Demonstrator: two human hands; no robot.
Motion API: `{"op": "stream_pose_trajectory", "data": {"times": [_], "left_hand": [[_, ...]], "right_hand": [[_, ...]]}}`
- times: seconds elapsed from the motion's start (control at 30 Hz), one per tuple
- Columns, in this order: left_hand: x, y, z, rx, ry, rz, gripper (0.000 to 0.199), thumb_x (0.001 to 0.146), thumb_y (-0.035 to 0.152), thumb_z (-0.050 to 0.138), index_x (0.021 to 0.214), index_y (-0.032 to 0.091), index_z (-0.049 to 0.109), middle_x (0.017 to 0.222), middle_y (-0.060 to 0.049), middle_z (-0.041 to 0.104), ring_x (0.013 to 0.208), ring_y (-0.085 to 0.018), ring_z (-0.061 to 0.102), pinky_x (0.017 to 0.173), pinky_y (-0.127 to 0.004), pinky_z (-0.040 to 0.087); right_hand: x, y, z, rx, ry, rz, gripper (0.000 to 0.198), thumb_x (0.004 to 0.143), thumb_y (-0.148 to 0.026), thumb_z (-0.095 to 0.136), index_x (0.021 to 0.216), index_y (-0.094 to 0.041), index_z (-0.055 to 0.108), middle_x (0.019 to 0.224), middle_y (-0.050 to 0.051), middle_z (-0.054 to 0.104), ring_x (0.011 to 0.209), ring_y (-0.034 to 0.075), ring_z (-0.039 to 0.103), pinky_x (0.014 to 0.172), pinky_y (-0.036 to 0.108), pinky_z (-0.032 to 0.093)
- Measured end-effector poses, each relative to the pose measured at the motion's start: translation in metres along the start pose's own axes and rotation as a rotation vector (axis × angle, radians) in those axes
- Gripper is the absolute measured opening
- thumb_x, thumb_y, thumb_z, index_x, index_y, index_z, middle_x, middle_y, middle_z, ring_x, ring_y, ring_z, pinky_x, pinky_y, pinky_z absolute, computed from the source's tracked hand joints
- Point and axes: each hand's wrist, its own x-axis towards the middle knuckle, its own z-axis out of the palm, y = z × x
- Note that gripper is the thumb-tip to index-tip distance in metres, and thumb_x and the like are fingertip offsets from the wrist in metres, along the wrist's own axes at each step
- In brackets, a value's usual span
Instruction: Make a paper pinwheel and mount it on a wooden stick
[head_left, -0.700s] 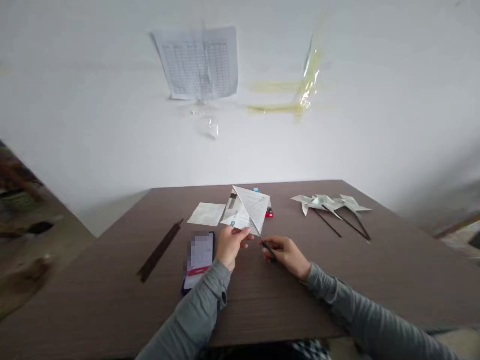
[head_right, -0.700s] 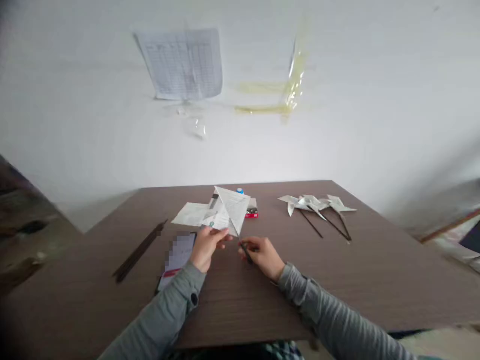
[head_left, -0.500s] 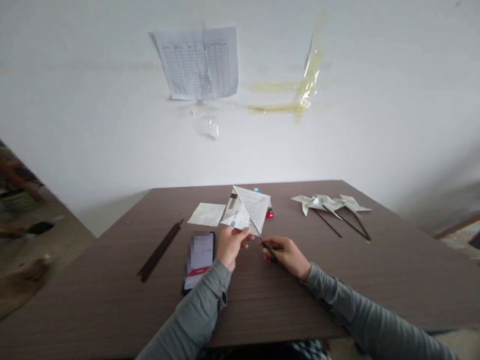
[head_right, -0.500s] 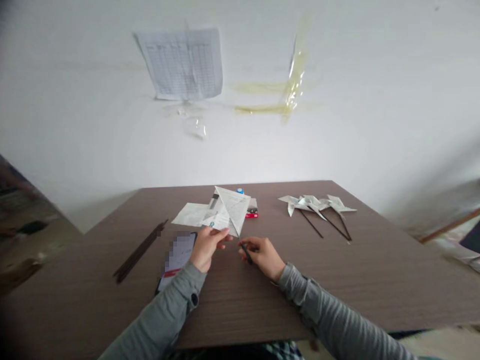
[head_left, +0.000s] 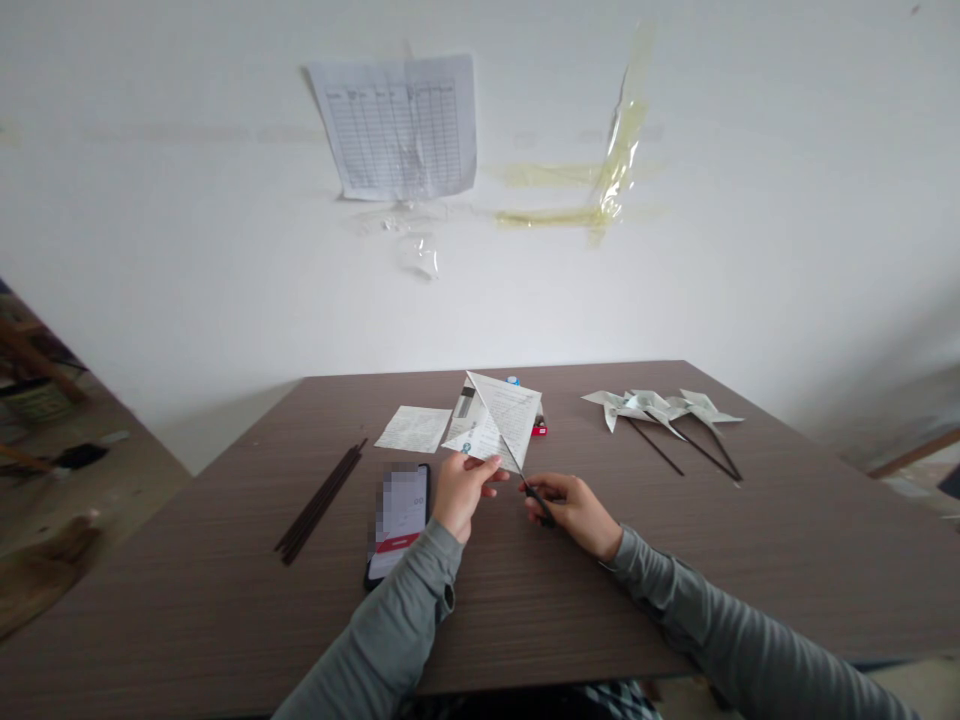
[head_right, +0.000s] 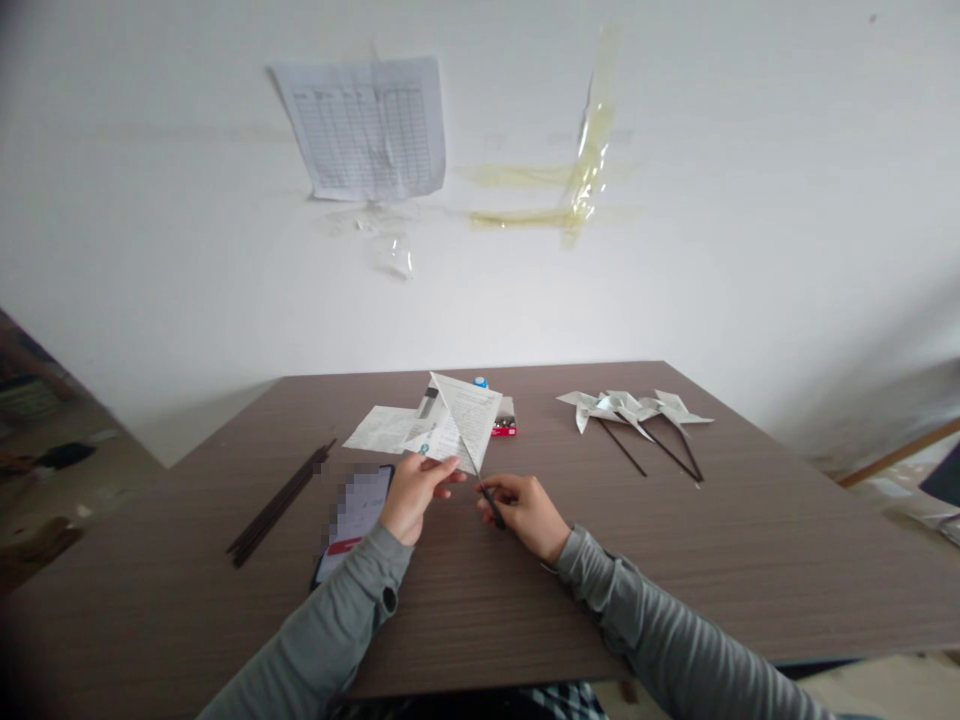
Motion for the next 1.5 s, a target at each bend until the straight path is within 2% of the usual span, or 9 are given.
{"op": "stream_pose_trajectory", "data": {"times": [0.23,0.6,1.1,1.5], "left_hand": [[0.0,0.0,0.001,0.002,0.009,-0.003,0.031,0.082,0.021,0.11,0.087,0.02,0.079,0.086,-0.005,0.091,0.077,-0.022,0.093,0.053,-0.019,0.054],[-0.004,0.004,0.004,0.001,0.009,-0.024,0.029,0.087,0.014,0.104,0.083,0.021,0.076,0.082,-0.002,0.089,0.072,-0.02,0.091,0.051,-0.017,0.053],[-0.008,0.007,0.007,0.016,0.009,-0.051,0.032,0.088,0.01,0.107,0.085,0.02,0.077,0.086,-0.004,0.091,0.074,-0.021,0.092,0.051,-0.019,0.053],[-0.009,0.008,0.007,0.028,0.022,-0.07,0.026,0.093,0.007,0.099,0.084,0.02,0.078,0.085,-0.003,0.091,0.077,-0.022,0.093,0.054,-0.021,0.053]], "right_hand": [[0.0,0.0,0.001,-0.002,0.011,0.005,0.061,0.077,-0.08,0.105,0.1,-0.025,0.095,0.076,0.012,0.084,0.072,0.034,0.076,0.078,0.052,0.067],[-0.001,-0.005,0.001,0.002,0.009,0.017,0.064,0.075,-0.082,0.104,0.102,-0.025,0.094,0.079,0.013,0.086,0.074,0.035,0.078,0.081,0.053,0.069],[-0.003,-0.011,0.002,-0.013,0.017,0.031,0.064,0.072,-0.083,0.104,0.101,-0.027,0.091,0.077,0.011,0.083,0.077,0.037,0.078,0.081,0.054,0.068],[-0.002,-0.008,0.003,0.001,0.02,0.03,0.066,0.074,-0.085,0.104,0.102,-0.026,0.09,0.076,0.01,0.082,0.073,0.033,0.073,0.079,0.052,0.065]]}}
